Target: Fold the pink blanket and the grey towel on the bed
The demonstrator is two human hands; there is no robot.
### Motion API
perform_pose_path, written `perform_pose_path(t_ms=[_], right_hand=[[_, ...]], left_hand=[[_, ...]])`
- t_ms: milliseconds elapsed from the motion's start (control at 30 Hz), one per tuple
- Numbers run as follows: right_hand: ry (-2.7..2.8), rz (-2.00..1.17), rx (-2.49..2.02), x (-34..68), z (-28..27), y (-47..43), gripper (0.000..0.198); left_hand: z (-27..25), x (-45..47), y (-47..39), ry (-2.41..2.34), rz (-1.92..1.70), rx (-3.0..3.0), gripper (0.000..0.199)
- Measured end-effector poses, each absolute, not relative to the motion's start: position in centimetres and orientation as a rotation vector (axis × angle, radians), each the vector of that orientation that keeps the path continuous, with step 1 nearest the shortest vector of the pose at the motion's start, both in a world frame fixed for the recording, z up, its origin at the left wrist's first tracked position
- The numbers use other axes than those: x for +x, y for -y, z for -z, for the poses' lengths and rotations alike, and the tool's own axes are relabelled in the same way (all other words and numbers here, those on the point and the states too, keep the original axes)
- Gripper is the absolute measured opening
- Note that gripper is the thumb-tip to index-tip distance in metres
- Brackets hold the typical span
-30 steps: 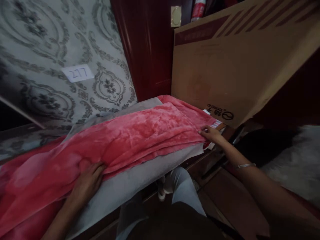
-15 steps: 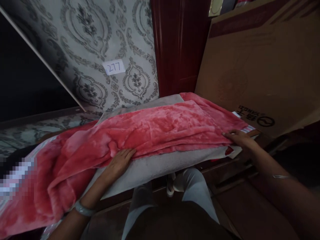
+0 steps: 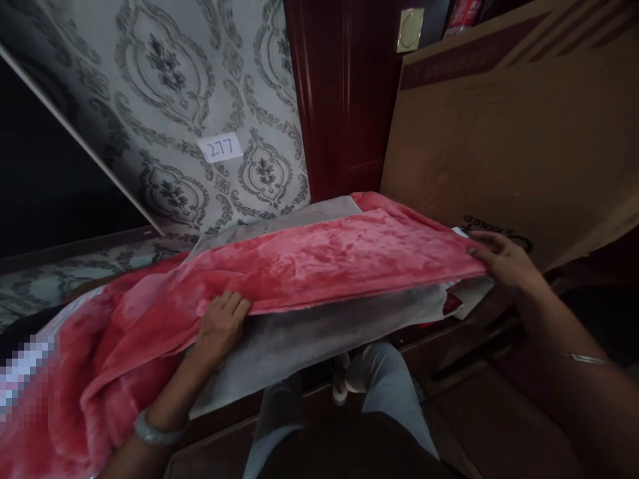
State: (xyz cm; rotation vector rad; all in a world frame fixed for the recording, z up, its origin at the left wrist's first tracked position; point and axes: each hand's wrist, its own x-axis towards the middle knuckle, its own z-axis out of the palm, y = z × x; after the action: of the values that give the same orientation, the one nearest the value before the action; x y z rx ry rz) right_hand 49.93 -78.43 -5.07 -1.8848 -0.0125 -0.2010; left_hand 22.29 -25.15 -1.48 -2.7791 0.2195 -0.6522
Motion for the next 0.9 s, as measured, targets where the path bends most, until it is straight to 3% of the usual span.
perform_pose_path(t_ms=[167,300,567,733,900], right_hand=[[-0.109,0.098,-1.854,47.8,8.9,78.5,0.048],[-0.191,0.144,-1.744,47.1,11.8,77.9,0.05],[-0.152,0.251,-1.642,47.9,12.5,78.5,0.055],[-0.136,0.157,-1.83,47.9,13.0,79.0,0.038],[-0.031,0.352,-2.276,47.9,11.0,77.4,0.04]], left_hand=[[4.2,20.5,25.8,-0.471,0.504,-2.791,0.034],[6.8,19.3,26.2,-0.396,0.487,-2.807,0.036],[5.1,20.0,26.7,-0.22,0.514,-2.85,0.035],[4.9,19.7,26.8,-0.21,0.318,-3.007,0.039],[1.7,20.5,27.7,-0.238,0.293,-3.229,0.034]])
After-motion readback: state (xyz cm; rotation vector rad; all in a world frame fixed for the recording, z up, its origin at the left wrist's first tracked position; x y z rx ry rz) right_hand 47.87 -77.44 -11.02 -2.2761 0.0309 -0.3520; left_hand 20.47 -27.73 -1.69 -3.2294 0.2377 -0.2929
